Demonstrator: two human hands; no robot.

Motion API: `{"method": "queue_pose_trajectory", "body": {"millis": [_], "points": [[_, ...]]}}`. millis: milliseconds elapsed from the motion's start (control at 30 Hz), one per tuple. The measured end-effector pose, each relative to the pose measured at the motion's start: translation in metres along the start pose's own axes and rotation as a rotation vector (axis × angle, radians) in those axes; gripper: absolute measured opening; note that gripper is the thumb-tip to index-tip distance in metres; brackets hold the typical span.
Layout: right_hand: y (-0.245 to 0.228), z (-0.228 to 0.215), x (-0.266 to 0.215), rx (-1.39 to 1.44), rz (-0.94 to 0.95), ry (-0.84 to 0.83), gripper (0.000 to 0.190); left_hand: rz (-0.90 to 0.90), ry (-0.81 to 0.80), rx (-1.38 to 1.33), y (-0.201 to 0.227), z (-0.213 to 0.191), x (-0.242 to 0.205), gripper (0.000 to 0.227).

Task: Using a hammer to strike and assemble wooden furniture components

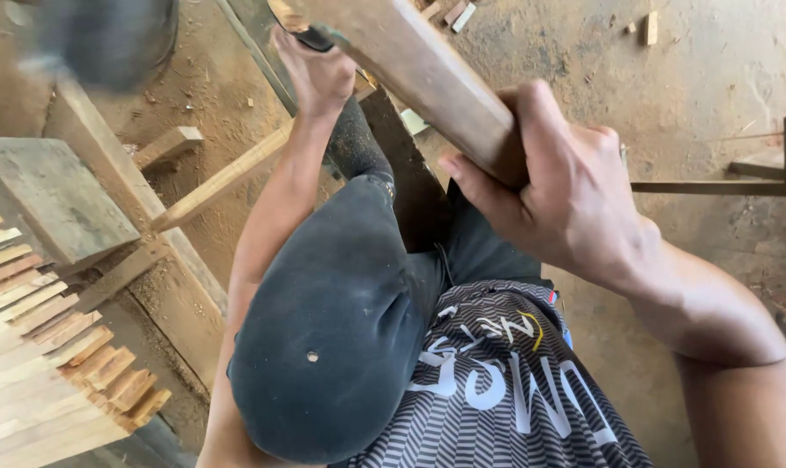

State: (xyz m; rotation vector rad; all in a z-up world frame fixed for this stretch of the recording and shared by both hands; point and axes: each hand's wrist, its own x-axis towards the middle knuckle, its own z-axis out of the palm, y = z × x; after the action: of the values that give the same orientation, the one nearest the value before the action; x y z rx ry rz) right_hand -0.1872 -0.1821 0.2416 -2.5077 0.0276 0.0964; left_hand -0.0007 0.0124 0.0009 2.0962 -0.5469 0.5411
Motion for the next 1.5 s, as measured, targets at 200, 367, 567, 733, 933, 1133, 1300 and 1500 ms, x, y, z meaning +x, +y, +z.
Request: {"method": "queue_pose_trajectory", "body": {"millis": [200, 367, 567, 733, 933, 1133, 1300, 1500], "points": [[0.004, 0.02, 0.03, 0.034, 0.125, -0.228, 0.033, 0.013, -0.057, -0.339, 0.061, -0.019, 0.027, 0.015], [0.017, 0.025, 0.032, -0.089, 0.125, -0.253, 0.036, 0.05, 0.009, -0.153, 0.031, -0.003, 0.018, 0.03], [0.002, 0.006, 0.013, -0.001, 0.049, -0.154, 0.039, 0.046, -0.018, -0.174, 0.026, -0.007, 0.013, 0.029], [-0.007, 0.0, 0.013, 0.147, 0.036, -0.023, 0.043, 0.048, -0.185, 0.235, -0.024, 0.006, -0.016, 0.017], [0.012, 0.021, 0.037, -0.127, 0.151, -0.264, 0.032, 0.213, -0.003, 0.011, 0.021, 0.001, 0.013, 0.031], [0.001, 0.002, 0.022, -0.074, 0.112, -0.272, 0.032, -0.021, -0.034, -0.145, 0.025, -0.006, 0.008, 0.03], [-0.008, -0.003, 0.009, -0.018, -0.006, -0.022, 0.04, 0.13, -0.179, 0.322, -0.058, 0.018, -0.036, 0.037], [0.013, 0.033, 0.035, -0.125, 0.158, -0.279, 0.034, 0.134, -0.111, 0.125, 0.007, 0.001, -0.001, 0.023]]}}
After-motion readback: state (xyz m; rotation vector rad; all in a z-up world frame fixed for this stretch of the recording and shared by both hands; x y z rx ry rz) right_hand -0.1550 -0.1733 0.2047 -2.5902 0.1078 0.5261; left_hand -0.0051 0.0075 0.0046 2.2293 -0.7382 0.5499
